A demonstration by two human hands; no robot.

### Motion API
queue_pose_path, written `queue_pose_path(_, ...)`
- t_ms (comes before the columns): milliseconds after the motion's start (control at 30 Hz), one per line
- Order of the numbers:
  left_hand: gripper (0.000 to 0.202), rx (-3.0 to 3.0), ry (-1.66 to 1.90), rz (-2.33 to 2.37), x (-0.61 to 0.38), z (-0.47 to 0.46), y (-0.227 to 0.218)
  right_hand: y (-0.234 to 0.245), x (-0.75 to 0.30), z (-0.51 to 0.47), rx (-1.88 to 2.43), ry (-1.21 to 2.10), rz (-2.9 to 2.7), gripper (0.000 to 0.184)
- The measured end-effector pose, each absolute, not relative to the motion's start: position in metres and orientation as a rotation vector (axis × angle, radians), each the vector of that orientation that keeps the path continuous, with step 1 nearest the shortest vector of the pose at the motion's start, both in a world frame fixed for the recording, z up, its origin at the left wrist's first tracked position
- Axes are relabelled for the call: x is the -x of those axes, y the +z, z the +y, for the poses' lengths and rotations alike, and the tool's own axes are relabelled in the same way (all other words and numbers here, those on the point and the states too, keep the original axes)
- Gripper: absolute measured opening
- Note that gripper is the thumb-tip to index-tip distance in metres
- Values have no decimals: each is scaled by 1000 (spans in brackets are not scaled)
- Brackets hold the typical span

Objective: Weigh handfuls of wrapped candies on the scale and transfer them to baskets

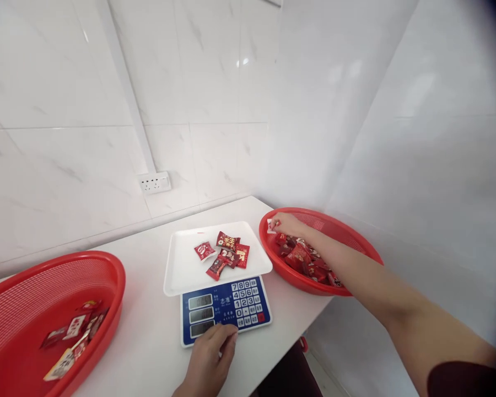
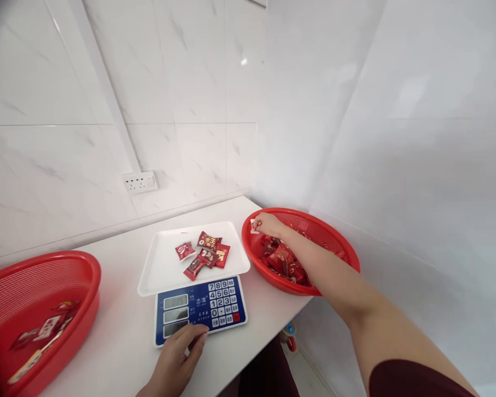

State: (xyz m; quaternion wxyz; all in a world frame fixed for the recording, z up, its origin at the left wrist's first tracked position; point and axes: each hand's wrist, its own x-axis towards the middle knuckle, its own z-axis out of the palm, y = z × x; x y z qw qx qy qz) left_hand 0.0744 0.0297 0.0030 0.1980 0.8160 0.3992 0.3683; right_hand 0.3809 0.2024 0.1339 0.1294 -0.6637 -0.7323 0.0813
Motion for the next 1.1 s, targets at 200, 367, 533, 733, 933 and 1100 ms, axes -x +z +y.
queue_pose_path(200, 22, -2307, 1011, 1111, -74, 26, 9, 147, -332, 205, 1507, 674, -2050, 8)
queue_pose_path(367, 22, -2308, 955, 1079, -73, 22, 13, 152, -287, 182, 1340, 751, -2154, 6)
queue_pose_path(533, 24, -2310, 929, 1070, -73, 21, 13, 158, -280, 175, 1388, 639, -2201, 7)
queue_pose_path(733, 23, -2310, 953, 1057, -73, 22, 11, 160, -338, 187, 1836, 196, -2104, 12)
queue_pose_path(933, 21, -2339, 983, 1032, -74, 22, 7, 135, -395, 177, 2243, 179, -2266, 40)
queue_pose_path(1100, 20, -2332, 987, 1041, -74, 25, 6, 98, -401, 156, 2216, 473, -2542, 53)
